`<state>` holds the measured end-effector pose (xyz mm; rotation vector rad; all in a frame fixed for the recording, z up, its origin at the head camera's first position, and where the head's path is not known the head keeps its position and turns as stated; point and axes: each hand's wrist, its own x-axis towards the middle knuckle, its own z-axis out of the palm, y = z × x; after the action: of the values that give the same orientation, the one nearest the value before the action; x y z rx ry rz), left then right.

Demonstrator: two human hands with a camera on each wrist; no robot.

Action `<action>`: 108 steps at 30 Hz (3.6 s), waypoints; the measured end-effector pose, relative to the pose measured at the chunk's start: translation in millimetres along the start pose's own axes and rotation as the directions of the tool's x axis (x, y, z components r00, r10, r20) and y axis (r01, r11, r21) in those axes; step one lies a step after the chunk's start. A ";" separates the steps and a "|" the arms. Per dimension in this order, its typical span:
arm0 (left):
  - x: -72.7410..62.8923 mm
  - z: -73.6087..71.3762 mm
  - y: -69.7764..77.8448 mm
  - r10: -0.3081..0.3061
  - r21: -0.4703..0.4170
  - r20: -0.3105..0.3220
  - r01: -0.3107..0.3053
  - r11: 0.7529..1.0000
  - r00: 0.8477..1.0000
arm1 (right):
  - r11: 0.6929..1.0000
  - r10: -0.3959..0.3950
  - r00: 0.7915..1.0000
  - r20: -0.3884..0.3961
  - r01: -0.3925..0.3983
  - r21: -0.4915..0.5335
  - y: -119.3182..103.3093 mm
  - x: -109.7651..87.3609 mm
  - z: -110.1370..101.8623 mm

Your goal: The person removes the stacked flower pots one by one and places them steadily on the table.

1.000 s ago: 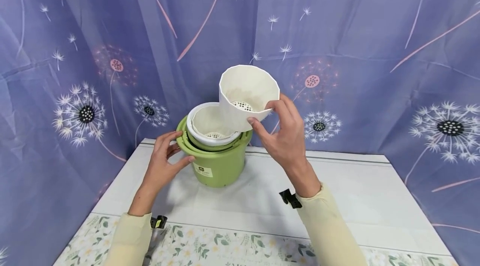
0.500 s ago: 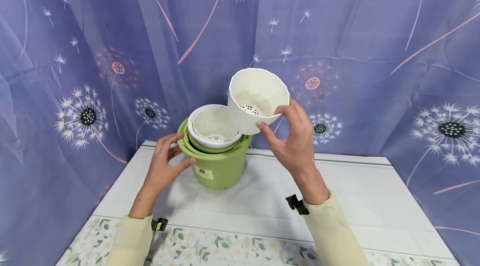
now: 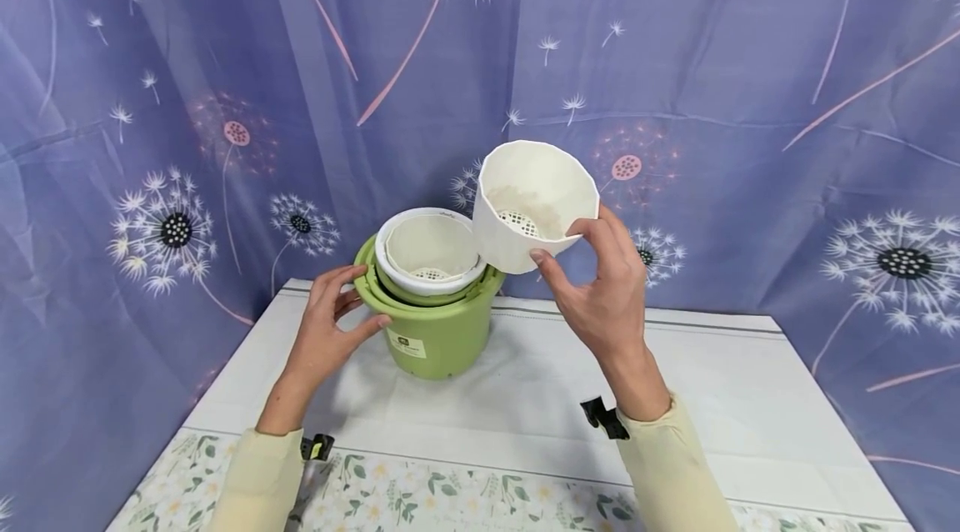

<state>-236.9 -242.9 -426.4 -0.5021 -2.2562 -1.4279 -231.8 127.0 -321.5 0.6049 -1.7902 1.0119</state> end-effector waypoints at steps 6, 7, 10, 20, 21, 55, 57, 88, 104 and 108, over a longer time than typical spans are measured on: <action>0.0 0.6 1.9 -0.007 -0.002 0.002 0.007 1.000 1.000 | 0.999 0.028 1.000 -0.005 -0.028 -0.032 3.1 -4.0 -8.3; 0.1 0.4 2.0 -0.008 0.001 0.003 0.008 1.000 1.000 | 0.999 0.030 1.000 -0.007 -0.030 -0.033 3.8 -4.5 -9.1; 0.5 -0.9 2.0 -0.012 0.011 0.000 0.012 1.000 1.000 | 0.998 0.038 0.999 -0.010 -0.038 -0.040 5.5 -5.9 -11.0; 1.7 -0.7 -0.2 -0.004 0.020 -0.008 0.004 1.000 1.000 | 0.996 0.067 0.998 -0.015 -0.068 -0.066 12.0 -13.0 -17.7; 1.6 -0.4 -0.5 -0.005 0.017 -0.007 0.005 1.000 1.000 | 0.995 0.070 0.997 -0.015 -0.070 -0.069 12.6 -13.6 -18.7; 1.9 2.1 -2.2 0.001 0.004 0.003 -0.001 1.000 1.000 | 0.981 0.099 0.993 0.062 -0.087 -0.175 35.1 -36.2 -40.2; 2.8 2.8 -1.9 0.002 0.001 0.003 -0.002 1.000 1.000 | 0.981 0.094 0.994 0.062 -0.081 -0.176 37.5 -36.3 -41.4; 1.3 3.1 -3.2 0.008 0.000 -0.006 -0.008 1.000 1.000 | 0.964 0.128 0.988 0.090 -0.102 -0.244 59.0 -56.2 -46.7; -2.9 0.1 -2.1 -0.004 0.013 -0.004 0.004 1.000 1.000 | 0.948 0.193 0.962 0.192 -0.132 -0.290 68.9 -68.9 -43.7; -2.8 -0.5 -2.5 -0.002 0.015 0.002 0.002 1.000 1.000 | 0.945 0.205 0.956 0.209 -0.137 -0.299 70.9 -71.5 -42.1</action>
<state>-235.7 -244.6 -429.6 -0.4968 -2.2682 -1.4111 -234.9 198.1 -404.3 0.4090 -2.1842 0.8013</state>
